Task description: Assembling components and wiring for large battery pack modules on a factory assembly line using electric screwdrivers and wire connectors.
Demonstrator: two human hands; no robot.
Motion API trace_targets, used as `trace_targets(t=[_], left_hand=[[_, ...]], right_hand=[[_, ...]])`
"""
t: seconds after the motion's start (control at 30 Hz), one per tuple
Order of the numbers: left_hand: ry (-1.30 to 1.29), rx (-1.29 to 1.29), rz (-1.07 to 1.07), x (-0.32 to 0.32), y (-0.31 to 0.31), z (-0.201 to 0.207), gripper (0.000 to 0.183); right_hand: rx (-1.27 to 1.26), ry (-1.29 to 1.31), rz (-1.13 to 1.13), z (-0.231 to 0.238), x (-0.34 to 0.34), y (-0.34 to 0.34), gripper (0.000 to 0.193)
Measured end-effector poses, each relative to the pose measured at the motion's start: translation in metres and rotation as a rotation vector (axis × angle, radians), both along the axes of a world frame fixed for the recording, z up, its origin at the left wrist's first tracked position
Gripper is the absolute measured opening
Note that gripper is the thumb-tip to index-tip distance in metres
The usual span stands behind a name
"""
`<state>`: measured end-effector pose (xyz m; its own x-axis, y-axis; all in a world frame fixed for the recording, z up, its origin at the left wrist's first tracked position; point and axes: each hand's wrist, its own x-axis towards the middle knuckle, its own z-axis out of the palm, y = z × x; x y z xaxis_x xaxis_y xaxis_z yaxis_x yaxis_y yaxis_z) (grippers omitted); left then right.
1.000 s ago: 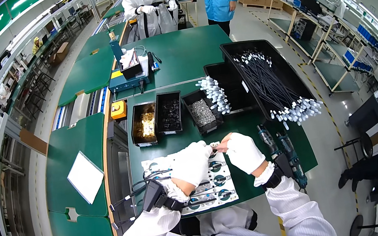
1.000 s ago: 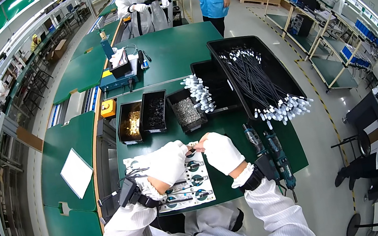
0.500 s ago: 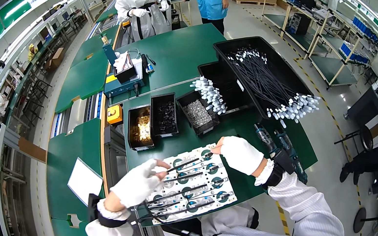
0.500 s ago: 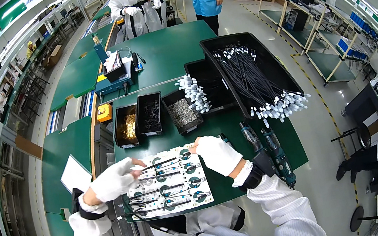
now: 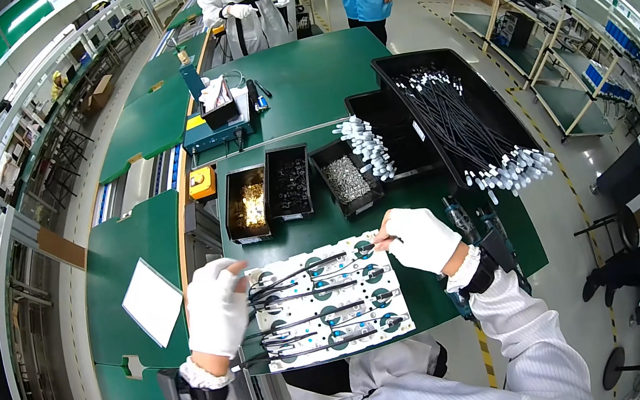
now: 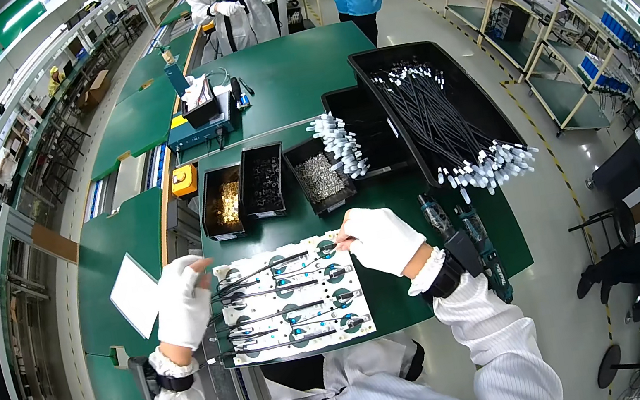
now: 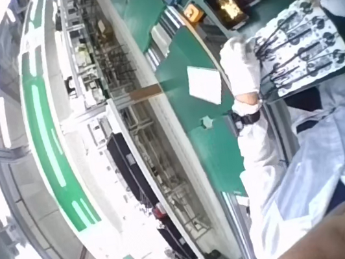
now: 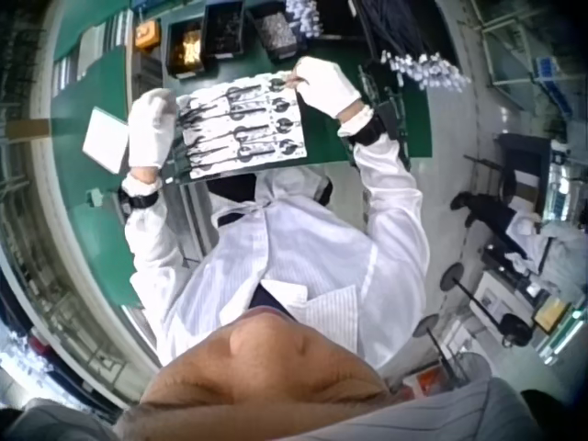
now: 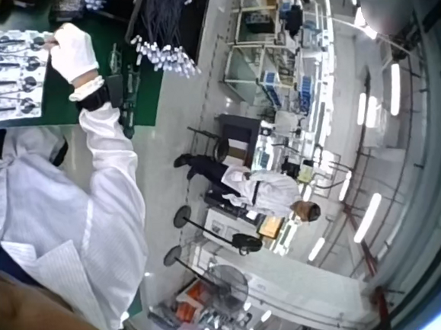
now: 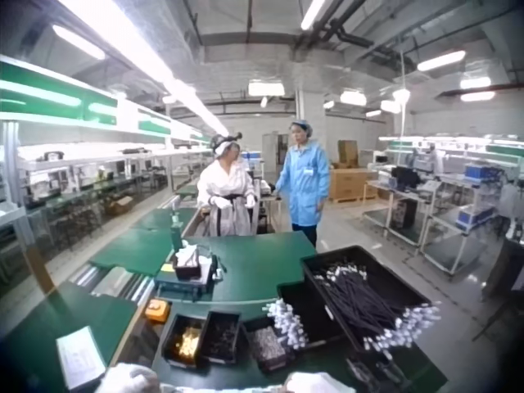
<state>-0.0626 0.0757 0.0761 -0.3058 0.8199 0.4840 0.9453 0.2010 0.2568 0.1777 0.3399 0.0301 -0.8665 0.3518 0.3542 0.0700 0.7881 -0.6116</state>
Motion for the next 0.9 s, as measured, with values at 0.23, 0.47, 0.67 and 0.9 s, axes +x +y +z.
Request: trace_targets(t=[0.23,0.47,0.67,0.9], left_hand=[[-0.050,-0.209,-0.273,0.085,0.112,-0.028,0.013],[-0.077,-0.186,-0.283,0.085,0.120,-0.045,0.016],[-0.227,-0.067,-0.277,0.079,0.121,-0.059,0.016],[-0.336,0.013,-0.290,0.078,0.118,-0.061,0.011]], right_hand=[[-0.238,-0.024,-0.188,-0.001,0.010,-0.012,0.035],[0.266,-0.967,-0.742,-0.069,0.116,-0.074,0.060],[-0.403,-0.733,-0.561,-0.093,0.141,-0.042,0.055],[-1.112,0.137,-0.117,-0.017,0.103,-0.026,0.037]])
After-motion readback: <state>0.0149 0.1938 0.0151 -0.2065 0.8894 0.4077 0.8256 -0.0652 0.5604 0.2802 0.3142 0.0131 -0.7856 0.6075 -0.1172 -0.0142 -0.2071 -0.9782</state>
